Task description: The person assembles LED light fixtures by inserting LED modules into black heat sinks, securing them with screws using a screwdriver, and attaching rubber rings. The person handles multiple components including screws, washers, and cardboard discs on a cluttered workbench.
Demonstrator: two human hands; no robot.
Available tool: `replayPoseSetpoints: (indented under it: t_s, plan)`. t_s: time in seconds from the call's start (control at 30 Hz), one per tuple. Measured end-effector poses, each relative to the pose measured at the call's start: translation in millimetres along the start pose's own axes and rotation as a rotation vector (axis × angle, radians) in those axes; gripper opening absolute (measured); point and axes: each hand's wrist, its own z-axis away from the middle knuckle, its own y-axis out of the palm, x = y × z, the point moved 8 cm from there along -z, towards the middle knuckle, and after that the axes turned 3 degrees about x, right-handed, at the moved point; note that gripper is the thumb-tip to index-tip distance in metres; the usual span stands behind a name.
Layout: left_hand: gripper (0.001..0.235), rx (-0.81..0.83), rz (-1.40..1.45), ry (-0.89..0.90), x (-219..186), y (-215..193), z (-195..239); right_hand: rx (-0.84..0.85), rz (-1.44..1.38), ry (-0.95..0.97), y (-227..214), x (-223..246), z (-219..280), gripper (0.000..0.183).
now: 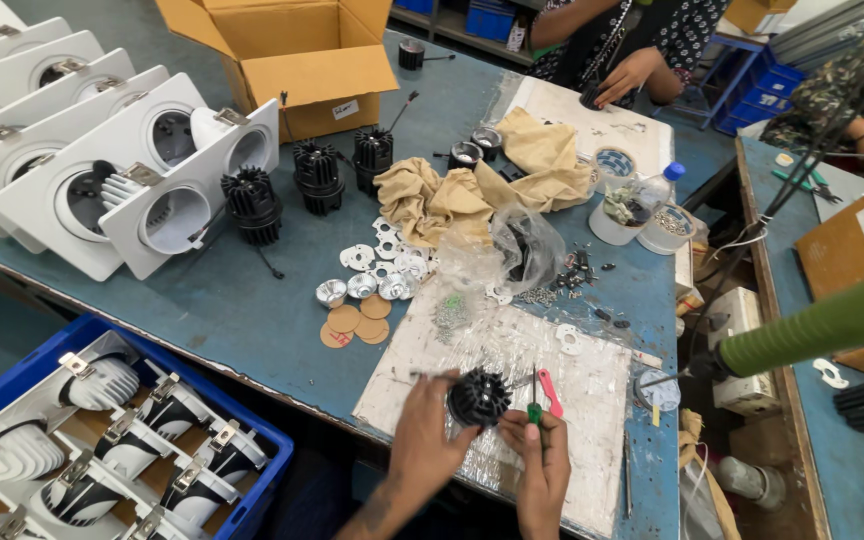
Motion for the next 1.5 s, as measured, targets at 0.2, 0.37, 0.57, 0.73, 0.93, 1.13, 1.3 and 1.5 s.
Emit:
replayPoseSetpoints:
  t_s: [0.2, 0.37, 0.57, 0.73, 0.93, 1.13, 1.3, 1.5]
  plan:
    - [0.091, 0.021, -0.028, 0.094, -20, 16, 66, 0.072, 0.052, -0.005, 4, -1, -13, 0.03]
    - [0.066, 0.003, -0.089, 0.012, -18, 0, 80, 0.099, 0.01, 0.029, 8, 8, -35, 0.03]
    - [0.07, 0.1, -0.001, 0.065, -19, -47, 18, 0.022, -0.048, 0.012, 1, 15, -29, 0.027]
    - [0.064, 0.337, -0.012, 0.266, -46, -30, -18, 0.023, -0.01, 0.008, 1, 15, -26, 0.027]
    - [0.05, 0.342, -0.032, 0.35, -37, -18, -22, 0.029, 0.038, 0.011, 2, 14, -24, 0.027]
    - [0.052, 0.319, -0.105, 0.435, -36, -15, -21, 0.021, 0.07, -0.07, 5, 26, -27, 0.026]
    - [0.051, 0.371, -0.032, 0.335, -28, -14, -18, -0.023, 0.135, -0.148, 2, 39, -32, 0.025]
    - [0.06, 0.378, -0.008, 0.427, -40, -23, -18, -0.048, 0.121, -0.14, -7, 35, -31, 0.024]
